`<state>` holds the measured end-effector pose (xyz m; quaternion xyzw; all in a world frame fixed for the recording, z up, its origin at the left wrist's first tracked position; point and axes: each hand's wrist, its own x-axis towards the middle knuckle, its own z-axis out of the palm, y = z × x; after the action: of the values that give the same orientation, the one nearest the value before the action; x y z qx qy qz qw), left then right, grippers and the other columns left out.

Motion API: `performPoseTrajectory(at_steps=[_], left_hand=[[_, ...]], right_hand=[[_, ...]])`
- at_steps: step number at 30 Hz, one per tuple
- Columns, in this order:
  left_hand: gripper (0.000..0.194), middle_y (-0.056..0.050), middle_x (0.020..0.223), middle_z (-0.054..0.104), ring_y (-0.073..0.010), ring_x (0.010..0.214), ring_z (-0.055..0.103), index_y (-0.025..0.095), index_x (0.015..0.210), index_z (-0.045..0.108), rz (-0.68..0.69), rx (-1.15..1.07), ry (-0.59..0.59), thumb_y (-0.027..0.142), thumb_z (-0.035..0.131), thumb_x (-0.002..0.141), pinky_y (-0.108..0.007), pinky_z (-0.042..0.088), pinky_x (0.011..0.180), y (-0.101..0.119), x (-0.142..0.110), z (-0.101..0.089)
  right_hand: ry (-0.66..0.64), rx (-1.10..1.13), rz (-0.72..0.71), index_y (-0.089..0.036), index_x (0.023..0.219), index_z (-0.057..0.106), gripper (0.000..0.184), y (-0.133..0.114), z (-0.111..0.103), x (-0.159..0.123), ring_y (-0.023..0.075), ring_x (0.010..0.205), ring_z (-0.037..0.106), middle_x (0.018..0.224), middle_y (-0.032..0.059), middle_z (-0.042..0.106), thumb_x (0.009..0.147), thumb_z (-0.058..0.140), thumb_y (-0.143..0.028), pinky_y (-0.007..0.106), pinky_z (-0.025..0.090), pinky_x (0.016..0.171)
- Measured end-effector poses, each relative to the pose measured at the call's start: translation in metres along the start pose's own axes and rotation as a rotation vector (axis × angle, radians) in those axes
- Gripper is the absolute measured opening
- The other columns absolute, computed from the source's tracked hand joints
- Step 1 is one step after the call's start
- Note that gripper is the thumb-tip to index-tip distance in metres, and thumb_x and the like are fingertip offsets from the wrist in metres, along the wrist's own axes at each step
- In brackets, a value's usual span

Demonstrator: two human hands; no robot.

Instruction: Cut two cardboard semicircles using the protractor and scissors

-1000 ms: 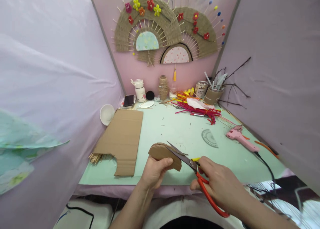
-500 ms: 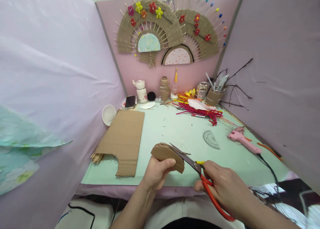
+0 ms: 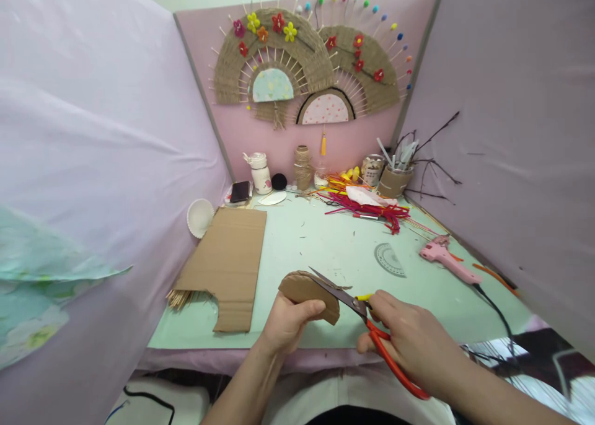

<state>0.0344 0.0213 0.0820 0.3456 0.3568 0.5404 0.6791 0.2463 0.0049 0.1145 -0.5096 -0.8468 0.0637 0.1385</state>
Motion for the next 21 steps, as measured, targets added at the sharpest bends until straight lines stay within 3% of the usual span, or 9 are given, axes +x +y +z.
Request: performPoseTrajectory(at_steps=[5,12,16,21], left_hand=[[0.032,-0.004,0.079,0.071,-0.0160,0.073,0.064,0.014,0.085,0.069,0.068,0.081,0.009,0.023,0.086,0.059,-0.025,0.052,0.065,0.002,0.001,-0.004],[0.031,-0.003,0.078,0.072,-0.0159,0.074,0.065,0.016,0.084,0.069,0.094,0.173,0.000,0.020,0.086,0.058,-0.026,0.051,0.069,0.012,0.006,-0.011],[0.031,-0.004,0.083,0.074,-0.0178,0.078,0.066,0.017,0.088,0.071,0.091,0.220,0.009,0.021,0.085,0.059,-0.027,0.051,0.073,0.012,0.008,-0.012],[0.025,-0.006,0.084,0.074,-0.0190,0.079,0.067,0.016,0.088,0.073,0.085,0.269,-0.079,0.021,0.081,0.065,-0.029,0.052,0.074,0.007,0.008,-0.002]], right_hand=[[0.013,0.046,-0.009,-0.025,0.066,0.036,0.026,0.006,-0.001,-0.002,0.0158,0.047,0.056,0.063,-0.0011,0.060,0.085,0.052,-0.032,0.026,0.033,0.046],[-0.128,0.202,0.081,-0.024,0.070,0.040,0.018,0.010,-0.010,-0.002,0.0154,0.053,0.055,0.069,-0.0018,0.062,0.077,0.056,-0.023,0.025,0.035,0.050],[-0.159,0.442,0.223,-0.024,0.071,0.038,0.019,0.007,-0.017,0.007,0.0140,0.054,0.049,0.063,-0.0050,0.054,0.077,0.056,-0.026,0.024,0.036,0.051],[-0.057,0.769,0.270,-0.023,0.086,0.050,0.027,-0.008,-0.012,0.027,0.0120,0.052,0.043,0.059,-0.0079,0.049,0.074,0.067,-0.039,0.024,0.037,0.051]])
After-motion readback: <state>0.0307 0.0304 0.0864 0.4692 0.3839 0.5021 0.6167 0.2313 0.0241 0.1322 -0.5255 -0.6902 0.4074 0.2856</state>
